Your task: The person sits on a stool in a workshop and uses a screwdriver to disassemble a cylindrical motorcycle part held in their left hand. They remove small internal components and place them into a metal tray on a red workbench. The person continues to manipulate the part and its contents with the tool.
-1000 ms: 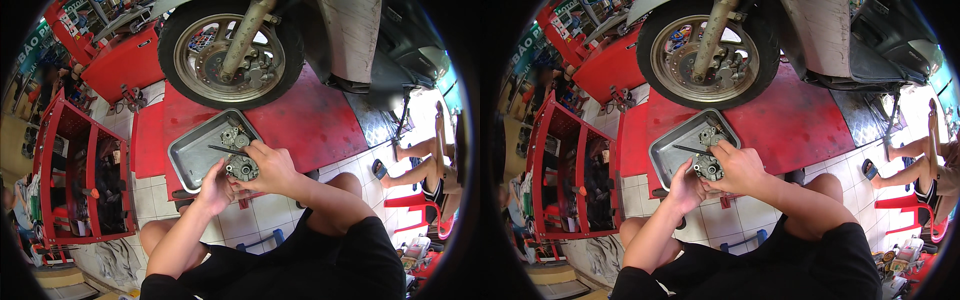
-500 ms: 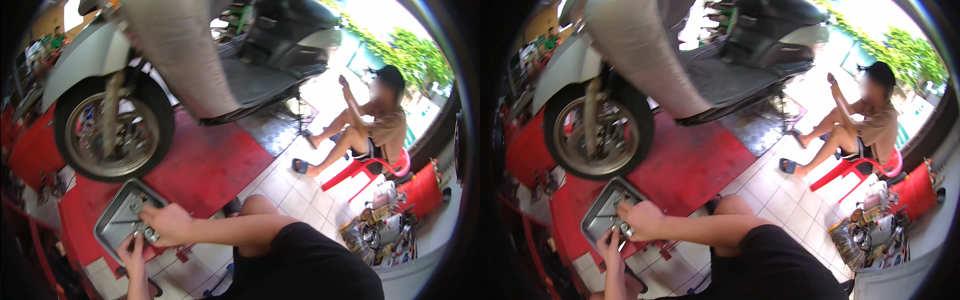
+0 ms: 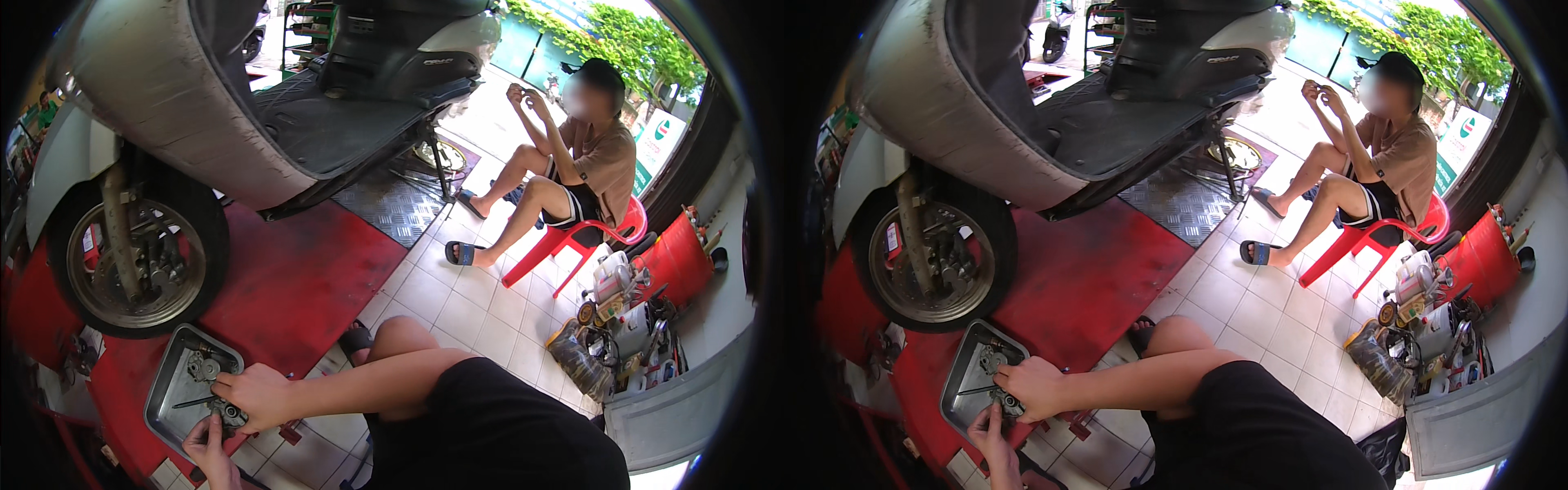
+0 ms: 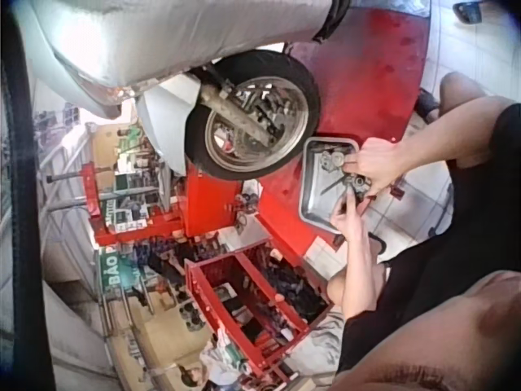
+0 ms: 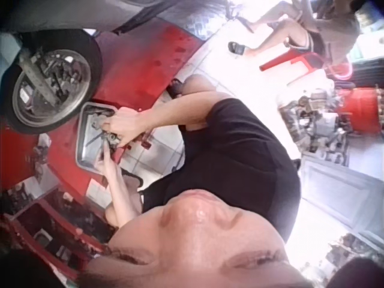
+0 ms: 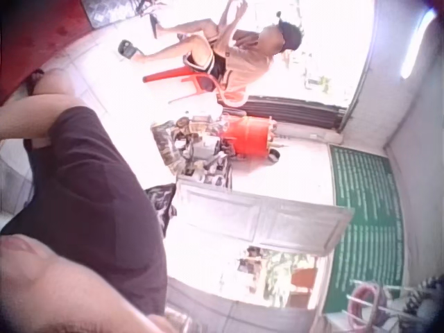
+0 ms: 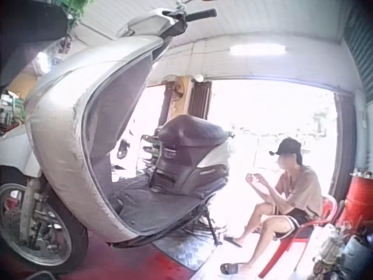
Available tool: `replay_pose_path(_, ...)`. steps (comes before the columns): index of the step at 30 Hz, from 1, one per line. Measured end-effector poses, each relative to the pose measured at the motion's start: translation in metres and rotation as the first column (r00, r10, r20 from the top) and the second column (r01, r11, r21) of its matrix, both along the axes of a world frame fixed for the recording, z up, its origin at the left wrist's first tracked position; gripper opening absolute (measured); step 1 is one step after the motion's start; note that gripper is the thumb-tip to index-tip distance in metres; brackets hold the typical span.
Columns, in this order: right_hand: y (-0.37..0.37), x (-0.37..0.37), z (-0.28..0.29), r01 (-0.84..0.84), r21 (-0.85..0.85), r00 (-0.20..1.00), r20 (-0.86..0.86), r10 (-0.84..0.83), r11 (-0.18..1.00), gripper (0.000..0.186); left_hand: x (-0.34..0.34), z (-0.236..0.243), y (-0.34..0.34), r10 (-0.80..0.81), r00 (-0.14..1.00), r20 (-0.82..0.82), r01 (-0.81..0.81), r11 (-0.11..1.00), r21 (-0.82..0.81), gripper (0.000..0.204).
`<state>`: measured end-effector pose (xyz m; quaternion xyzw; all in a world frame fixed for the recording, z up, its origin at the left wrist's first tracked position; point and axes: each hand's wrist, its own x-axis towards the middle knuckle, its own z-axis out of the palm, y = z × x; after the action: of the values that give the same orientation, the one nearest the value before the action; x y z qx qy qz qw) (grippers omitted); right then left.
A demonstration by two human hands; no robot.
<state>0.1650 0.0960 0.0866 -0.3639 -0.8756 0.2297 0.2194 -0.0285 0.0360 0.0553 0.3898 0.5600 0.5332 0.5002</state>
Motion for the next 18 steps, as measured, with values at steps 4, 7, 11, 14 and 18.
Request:
replay_pose_path(4, -0.003, 0.008, 0.003, 0.02, -0.137, 0.999, -0.028, -0.024, 0.99, 0.077, 0.003, -0.005, 0.004, 0.036, 0.998, -0.043, -0.035, 0.999, 0.041, 0.013)
replay_pose_path(7, -0.003, 0.012, -0.003, 0.036, -0.225, 0.991, -0.116, -0.064, 0.974, 0.083, -0.004, -0.013, 0.006, 0.021, 0.99, -0.137, -0.012, 0.998, 0.066, 0.011)
replay_pose_path(11, 0.012, 0.019, -0.014, -0.01, -0.491, 0.985, -0.153, -0.075, 0.871, 0.086, -0.016, -0.03, 0.009, -0.029, 0.978, -0.204, 0.047, 0.995, 0.085, 0.009)
replay_pose_path(14, 0.018, 0.024, -0.014, -0.075, -0.476, 0.977, -0.213, -0.032, 0.876, 0.076, -0.016, -0.03, 0.006, -0.038, 0.985, -0.171, 0.052, 0.996, 0.079, 0.017)
replay_pose_path(18, 0.018, 0.024, -0.022, -0.099, -0.516, 0.949, -0.307, -0.076, 0.851, 0.059, -0.024, -0.037, 0.004, -0.13, 0.98, -0.149, 0.152, 0.977, 0.152, 0.023)
